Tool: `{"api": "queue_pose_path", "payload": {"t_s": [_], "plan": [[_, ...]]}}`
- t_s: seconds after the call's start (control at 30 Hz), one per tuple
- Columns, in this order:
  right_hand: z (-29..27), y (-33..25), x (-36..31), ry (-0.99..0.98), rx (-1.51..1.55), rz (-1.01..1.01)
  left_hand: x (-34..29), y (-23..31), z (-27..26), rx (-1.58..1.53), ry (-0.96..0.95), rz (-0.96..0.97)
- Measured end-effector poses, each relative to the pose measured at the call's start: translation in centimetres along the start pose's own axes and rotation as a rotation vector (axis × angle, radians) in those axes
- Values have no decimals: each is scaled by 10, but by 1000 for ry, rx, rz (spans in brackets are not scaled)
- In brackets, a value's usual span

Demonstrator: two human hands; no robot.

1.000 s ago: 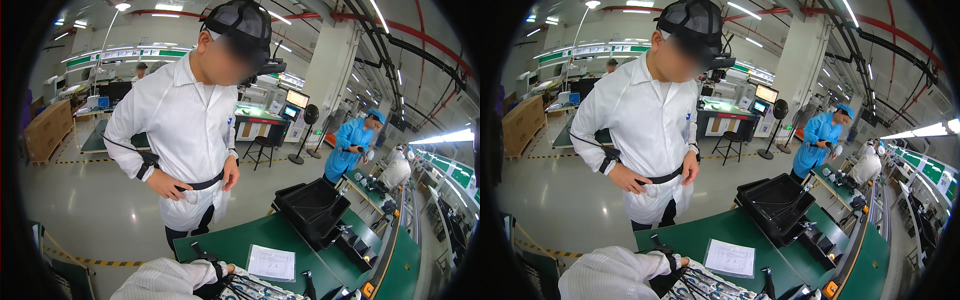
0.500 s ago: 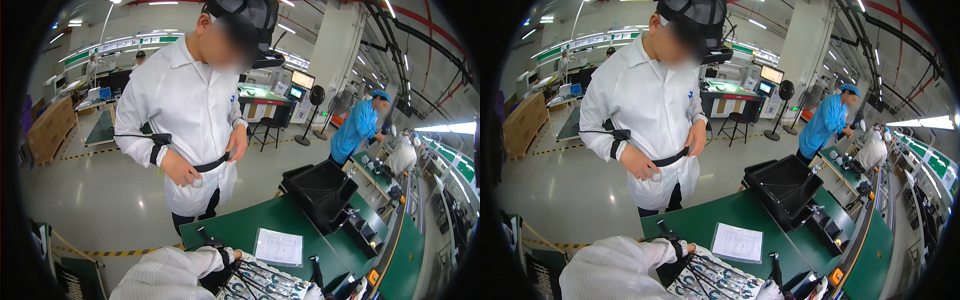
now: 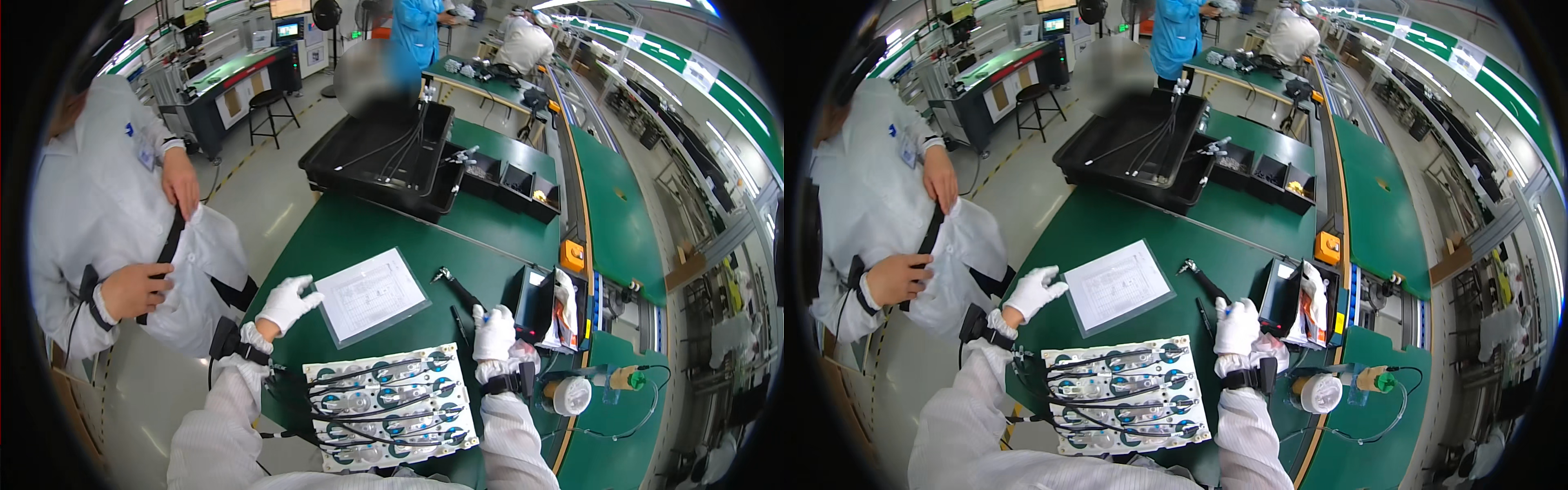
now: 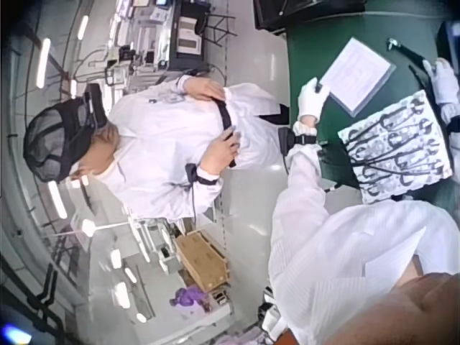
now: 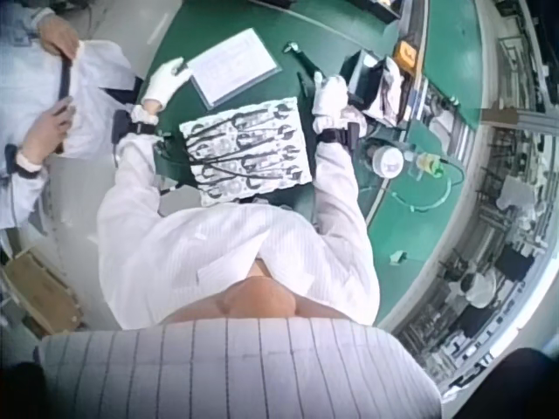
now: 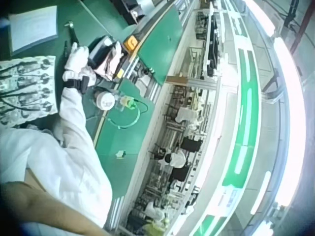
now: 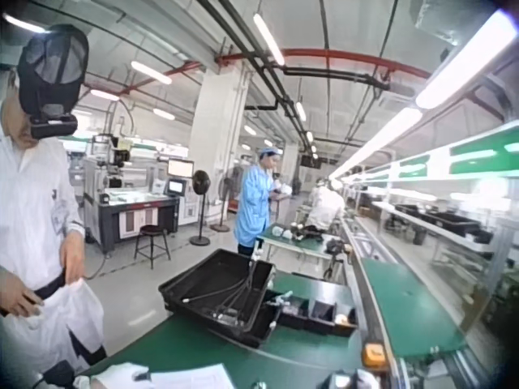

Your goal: Connecting wiring harnesses and applying adhesive to an electronic battery or component assembly.

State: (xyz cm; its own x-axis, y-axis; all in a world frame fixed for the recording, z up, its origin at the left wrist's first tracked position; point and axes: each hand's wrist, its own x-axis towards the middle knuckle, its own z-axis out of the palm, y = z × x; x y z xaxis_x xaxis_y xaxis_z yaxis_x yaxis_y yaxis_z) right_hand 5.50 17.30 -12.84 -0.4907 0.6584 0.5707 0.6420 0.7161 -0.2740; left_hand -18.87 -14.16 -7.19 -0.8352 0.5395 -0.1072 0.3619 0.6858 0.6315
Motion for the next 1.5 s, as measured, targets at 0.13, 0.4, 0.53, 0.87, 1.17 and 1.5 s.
{"api": "queue_pose_path", "payload": {"t_s": [0.13, 0.4, 0.53, 0.87, 1.17, 1.5], "plan": [[21, 3, 8, -155, -67, -242, 24, -9, 30, 317, 71, 81], [20, 6, 10, -497, -361, 74, 26, 22, 74, 342, -162, -169], [-4, -2, 21, -338, -267, 145, 17, 28, 92, 318, -169, -106], [9, -72, 49, -1067, 1432, 732, -9, 4, 75, 413, 192, 435], [22, -69, 43, -1089, 1345, 688, -26, 8, 84, 396, 50, 497], [23, -88, 10, -662, 936, 67, -18, 8, 95, 372, 94, 437]]}}
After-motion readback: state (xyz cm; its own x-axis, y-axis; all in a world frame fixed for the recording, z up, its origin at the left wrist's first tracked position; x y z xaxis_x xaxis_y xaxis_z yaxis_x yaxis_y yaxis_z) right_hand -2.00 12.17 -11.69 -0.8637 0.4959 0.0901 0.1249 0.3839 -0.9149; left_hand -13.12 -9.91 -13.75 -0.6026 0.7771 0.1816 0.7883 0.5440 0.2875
